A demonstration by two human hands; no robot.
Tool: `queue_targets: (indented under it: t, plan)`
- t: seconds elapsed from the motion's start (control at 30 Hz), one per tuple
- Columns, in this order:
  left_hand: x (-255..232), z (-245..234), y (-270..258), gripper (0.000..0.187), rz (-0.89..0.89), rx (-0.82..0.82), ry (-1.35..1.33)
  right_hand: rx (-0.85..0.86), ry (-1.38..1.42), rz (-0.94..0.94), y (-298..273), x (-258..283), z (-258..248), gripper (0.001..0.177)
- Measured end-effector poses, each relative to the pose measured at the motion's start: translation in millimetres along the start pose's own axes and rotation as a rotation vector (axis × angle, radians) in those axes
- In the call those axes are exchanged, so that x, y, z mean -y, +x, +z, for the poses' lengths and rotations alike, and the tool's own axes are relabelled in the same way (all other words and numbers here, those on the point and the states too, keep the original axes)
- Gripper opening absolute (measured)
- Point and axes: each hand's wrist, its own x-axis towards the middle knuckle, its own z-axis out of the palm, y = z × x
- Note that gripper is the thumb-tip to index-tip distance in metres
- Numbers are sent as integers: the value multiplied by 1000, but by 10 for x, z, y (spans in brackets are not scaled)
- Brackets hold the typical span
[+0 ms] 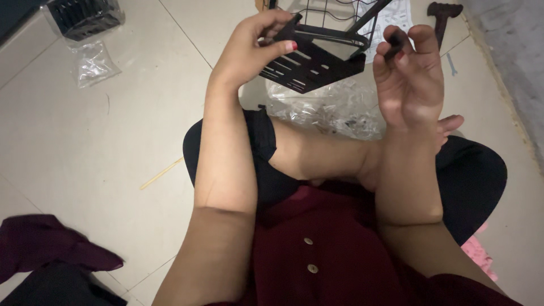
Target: The person assembles a black metal wire rack by attaching a slotted shelf panel to the frame using small plastic fasteners. They consult a printed instruction sheet, align the panel with the frame, and insert the fasteners by hand to secure the shelf in place.
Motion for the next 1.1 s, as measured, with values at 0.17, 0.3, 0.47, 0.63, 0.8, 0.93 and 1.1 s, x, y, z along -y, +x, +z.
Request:
queue_targets:
  t: [0.17, 0.3, 0.47, 0.63, 0.8, 0.93, 1.1]
  plan:
    - [12, 65, 34, 39, 17, 82, -174, 14, 2, -54, -5, -30, 16, 25]
    - [11, 33, 24, 37, 4, 63, -116, -39, -11, -99, 29, -18, -40, 28]
    - [117, -19, 43, 37, 116, -44, -158, -215, -62, -206, -28, 172, -311, 26]
    - [142, -130, 12, 24, 90, -12, -252, -250, -93, -149, -37, 20, -555, 33]
    - [222, -99, 77, 30, 112, -40, -861, -216, -191, -80, -35, -245, -389, 39]
    - [162, 67, 98, 31, 139, -200, -1094, -113, -389, -102, -42, -480, -77, 34]
    - [-18, 259, -113, 32, 99, -435, -1195, 24, -724, -231, -248, -666, 439, 32]
